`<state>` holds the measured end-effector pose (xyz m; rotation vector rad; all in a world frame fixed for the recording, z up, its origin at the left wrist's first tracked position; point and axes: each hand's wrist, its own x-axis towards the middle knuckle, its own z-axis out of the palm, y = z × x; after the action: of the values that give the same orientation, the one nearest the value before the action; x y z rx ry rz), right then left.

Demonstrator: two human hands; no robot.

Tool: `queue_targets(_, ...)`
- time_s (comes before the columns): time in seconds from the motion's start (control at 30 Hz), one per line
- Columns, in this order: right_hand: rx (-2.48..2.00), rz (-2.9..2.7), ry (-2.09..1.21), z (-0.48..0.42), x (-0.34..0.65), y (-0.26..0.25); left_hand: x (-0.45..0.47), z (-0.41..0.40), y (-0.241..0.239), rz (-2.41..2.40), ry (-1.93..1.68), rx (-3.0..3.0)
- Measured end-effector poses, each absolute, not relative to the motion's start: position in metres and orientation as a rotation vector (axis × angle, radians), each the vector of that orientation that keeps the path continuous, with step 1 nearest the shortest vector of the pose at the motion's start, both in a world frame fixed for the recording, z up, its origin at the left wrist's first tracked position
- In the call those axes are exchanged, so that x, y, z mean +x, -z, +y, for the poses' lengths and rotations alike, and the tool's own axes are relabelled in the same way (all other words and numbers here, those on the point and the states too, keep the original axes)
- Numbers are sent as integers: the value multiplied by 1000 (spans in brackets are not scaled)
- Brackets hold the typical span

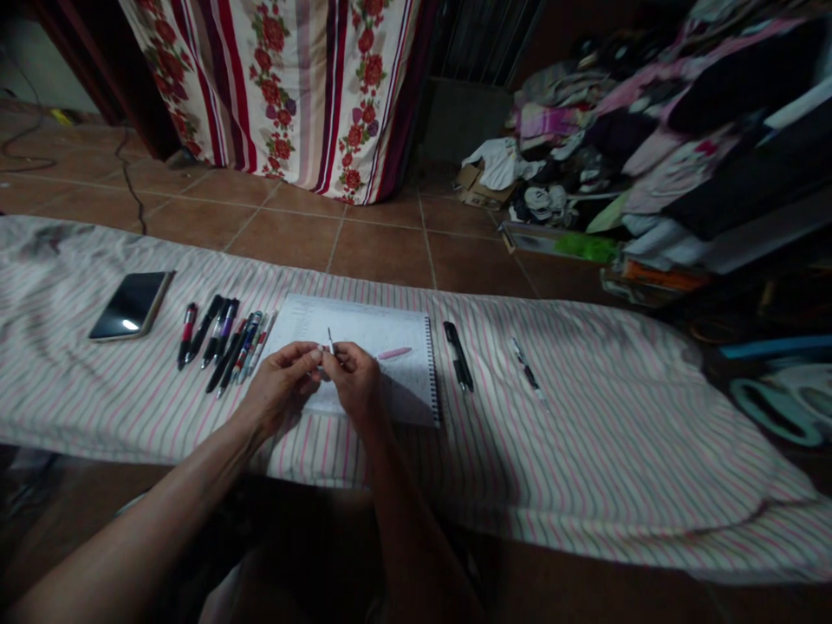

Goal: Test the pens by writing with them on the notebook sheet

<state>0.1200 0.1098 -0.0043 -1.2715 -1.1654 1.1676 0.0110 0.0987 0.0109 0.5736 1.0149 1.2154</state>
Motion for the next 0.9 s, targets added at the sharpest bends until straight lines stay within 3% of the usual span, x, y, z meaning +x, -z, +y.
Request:
queue_targets(0.43, -1206, -1229, -1165, 106, 125, 3, 10, 100, -13, 1043, -1245, 643)
queue_targets(0.9, -1074, -743, -1138, 109, 148, -12, 17, 96, -12, 1093, -1214, 857)
